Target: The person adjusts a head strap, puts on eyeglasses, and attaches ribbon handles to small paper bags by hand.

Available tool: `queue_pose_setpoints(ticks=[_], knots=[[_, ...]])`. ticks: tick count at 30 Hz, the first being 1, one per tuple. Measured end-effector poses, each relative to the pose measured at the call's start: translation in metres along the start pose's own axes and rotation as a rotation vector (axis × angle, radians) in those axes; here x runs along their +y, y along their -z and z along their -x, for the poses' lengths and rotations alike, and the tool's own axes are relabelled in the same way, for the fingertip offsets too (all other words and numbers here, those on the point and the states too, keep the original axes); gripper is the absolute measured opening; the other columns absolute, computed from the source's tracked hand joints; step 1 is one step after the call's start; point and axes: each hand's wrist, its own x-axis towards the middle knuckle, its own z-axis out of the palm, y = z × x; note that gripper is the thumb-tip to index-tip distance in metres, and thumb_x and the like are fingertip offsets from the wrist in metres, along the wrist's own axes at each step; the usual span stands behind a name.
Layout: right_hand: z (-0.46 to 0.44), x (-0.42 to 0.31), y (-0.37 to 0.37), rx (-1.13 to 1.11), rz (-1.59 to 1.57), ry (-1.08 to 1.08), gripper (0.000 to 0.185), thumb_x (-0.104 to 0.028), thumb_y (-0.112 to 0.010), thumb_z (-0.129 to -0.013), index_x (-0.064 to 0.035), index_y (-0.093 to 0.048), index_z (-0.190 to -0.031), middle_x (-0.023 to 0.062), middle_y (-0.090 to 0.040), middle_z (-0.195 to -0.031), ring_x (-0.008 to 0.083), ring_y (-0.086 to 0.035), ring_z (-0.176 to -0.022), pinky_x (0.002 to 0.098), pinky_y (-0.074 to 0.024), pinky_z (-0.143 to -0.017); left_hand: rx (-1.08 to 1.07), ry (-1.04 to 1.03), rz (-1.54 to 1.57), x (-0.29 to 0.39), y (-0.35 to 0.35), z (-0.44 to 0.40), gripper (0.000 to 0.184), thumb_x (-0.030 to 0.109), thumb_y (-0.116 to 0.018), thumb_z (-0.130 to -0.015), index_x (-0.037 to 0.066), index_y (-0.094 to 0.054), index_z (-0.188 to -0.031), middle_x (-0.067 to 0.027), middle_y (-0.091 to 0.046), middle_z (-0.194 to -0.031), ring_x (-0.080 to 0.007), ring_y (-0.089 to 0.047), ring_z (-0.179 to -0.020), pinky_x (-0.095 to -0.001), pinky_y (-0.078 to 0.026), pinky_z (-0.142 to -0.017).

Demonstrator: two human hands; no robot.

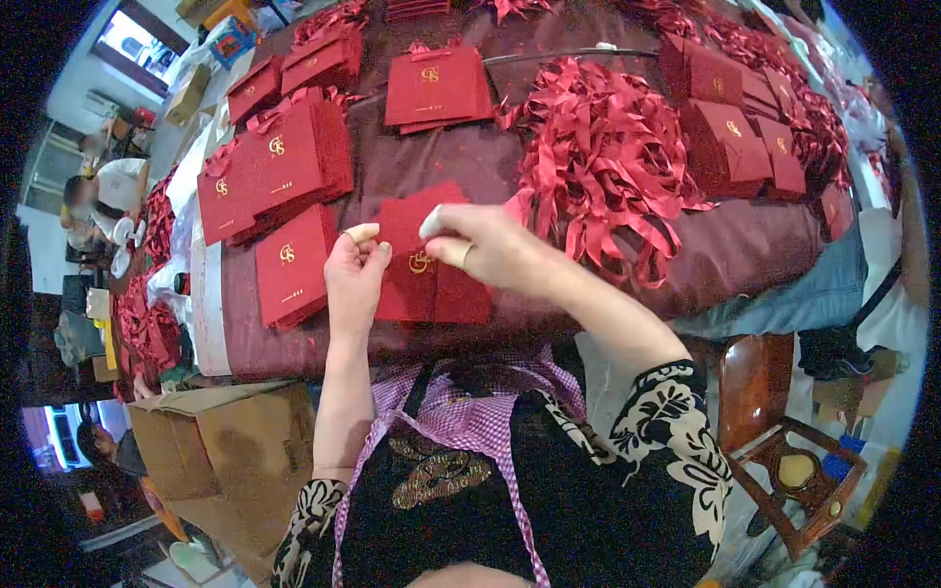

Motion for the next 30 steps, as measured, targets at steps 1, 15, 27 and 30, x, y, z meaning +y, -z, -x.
queue_pose_setpoints(ticks=[1,15,27,30], knots=[[0.000,0.004,-0.010,0.026,0.069,0.036,0.018,-0.009,-0.064,-0.088,0.0008,-0.060,-0.102,0.0124,-0.066,-0.095,0.0191,-0.064,-0.089,0.0307,-0.0506,-0.079,0.008,-0.001,-0.093,-0.001,-0.001,0.000,0.023,0.000,-0.065,-0.083,0.001,-0.061,-0.106,-0.0001,-0.057,-0.077,-0.0069,-0.051,-0.068,-0.0226,-0.045,-0.062],[0.003,0.032,-0.045,0.276,0.334,0.120,0.009,-0.014,-0.058,-0.086,-0.0046,-0.055,-0.087,0.0143,-0.062,-0.077,0.0347,-0.062,-0.075,0.0438,-0.0485,-0.066,-0.033,0.105,-0.209,0.004,-0.007,0.006,0.020,0.004,-0.068,-0.082,-0.004,-0.063,-0.100,-0.0057,-0.064,-0.078,-0.0096,-0.057,-0.067,-0.0250,-0.048,-0.063],[0.004,0.029,-0.039,0.320,0.257,0.114,0.009,-0.011,-0.062,-0.085,-0.0041,-0.057,-0.089,0.0147,-0.064,-0.079,0.0329,-0.064,-0.073,0.0398,-0.0496,-0.062,-0.141,0.217,0.090,0.013,-0.008,0.008,0.025,-0.001,-0.062,-0.083,-0.003,-0.063,-0.108,-0.0025,-0.063,-0.084,-0.0065,-0.056,-0.072,-0.0210,-0.047,-0.065],[0.005,0.027,-0.039,0.320,0.326,0.189,0.009,-0.009,-0.062,-0.084,-0.0035,-0.056,-0.088,0.0138,-0.063,-0.076,0.0324,-0.064,-0.070,0.0401,-0.0492,-0.060,-0.133,0.185,0.083,0.023,-0.008,0.011,0.023,-0.002,-0.061,-0.083,-0.002,-0.064,-0.107,-0.0013,-0.063,-0.085,-0.0053,-0.054,-0.072,-0.0203,-0.046,-0.066]])
